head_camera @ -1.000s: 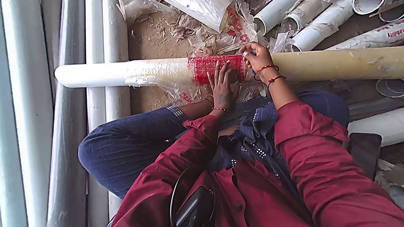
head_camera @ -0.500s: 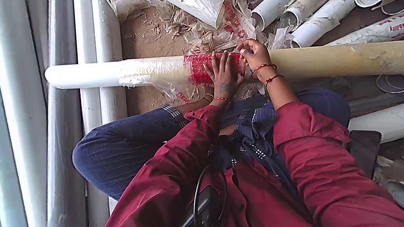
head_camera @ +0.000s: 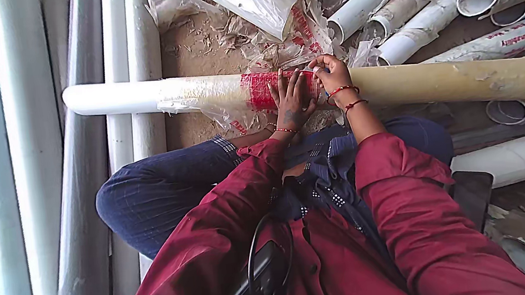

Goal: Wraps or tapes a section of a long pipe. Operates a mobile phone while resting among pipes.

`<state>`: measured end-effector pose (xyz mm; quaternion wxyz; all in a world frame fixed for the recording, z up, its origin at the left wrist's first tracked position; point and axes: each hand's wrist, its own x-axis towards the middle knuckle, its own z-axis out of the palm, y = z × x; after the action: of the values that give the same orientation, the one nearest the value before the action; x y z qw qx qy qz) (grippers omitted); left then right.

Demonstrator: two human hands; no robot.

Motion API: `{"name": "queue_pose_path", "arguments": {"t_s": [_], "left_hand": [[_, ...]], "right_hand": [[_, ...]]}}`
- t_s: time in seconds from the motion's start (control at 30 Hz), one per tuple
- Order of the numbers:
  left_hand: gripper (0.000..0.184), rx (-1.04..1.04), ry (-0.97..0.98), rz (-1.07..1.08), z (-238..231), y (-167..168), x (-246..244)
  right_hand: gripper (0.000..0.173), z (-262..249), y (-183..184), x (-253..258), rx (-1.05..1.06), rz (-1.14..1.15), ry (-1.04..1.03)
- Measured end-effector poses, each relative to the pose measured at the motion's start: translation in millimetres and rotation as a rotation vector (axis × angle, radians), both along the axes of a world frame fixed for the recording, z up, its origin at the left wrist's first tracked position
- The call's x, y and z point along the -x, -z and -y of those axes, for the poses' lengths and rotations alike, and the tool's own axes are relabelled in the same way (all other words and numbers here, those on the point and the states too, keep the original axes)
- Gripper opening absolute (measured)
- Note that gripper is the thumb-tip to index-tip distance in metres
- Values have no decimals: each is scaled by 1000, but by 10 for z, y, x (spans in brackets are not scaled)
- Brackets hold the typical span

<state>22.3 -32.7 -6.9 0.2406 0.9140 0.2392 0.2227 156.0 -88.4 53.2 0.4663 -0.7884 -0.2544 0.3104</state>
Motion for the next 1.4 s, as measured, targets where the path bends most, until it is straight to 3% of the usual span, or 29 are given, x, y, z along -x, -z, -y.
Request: {"name": "queue_pose_path", "arguments": {"t_s": [0.13, 0.23, 0.33, 0.53, 0.7, 0.8, 1.0, 1.2, 1.3, 1.4], "left_hand": [[74, -69, -25, -76, 107, -75, -21], [41, -131, -34, 62, 199, -41, 44], [29, -294, -66, -105, 328, -121, 157], [38, 64, -99, -546, 366, -468, 21], [38, 224, -92, -703, 338, -620, -111], [33, 365, -81, -628, 269, -629, -112], [27, 432, -131, -391, 291, -467, -111], [26, 477, -408, -292, 69, -278, 299], [31, 373, -267, -287, -44, -223, 540], [41, 369, -79, -404, 95, -394, 365]], "right_hand": [[21, 23, 7, -1, -19, -24, 6], [21, 23, 12, -9, -44, -34, 16], [22, 1, 6, -4, -34, -32, 19], [21, -3, 10, -6, -31, -16, 3], [22, -15, 6, -3, -2, 13, -5], [23, -22, 17, 5, -4, 44, -16], [22, 9, 43, 10, -30, 23, 8], [22, 5, 46, -10, -57, 14, 57], [23, -46, 22, -8, -11, 77, 26], [24, -41, 22, 27, 18, 79, 13]]}}
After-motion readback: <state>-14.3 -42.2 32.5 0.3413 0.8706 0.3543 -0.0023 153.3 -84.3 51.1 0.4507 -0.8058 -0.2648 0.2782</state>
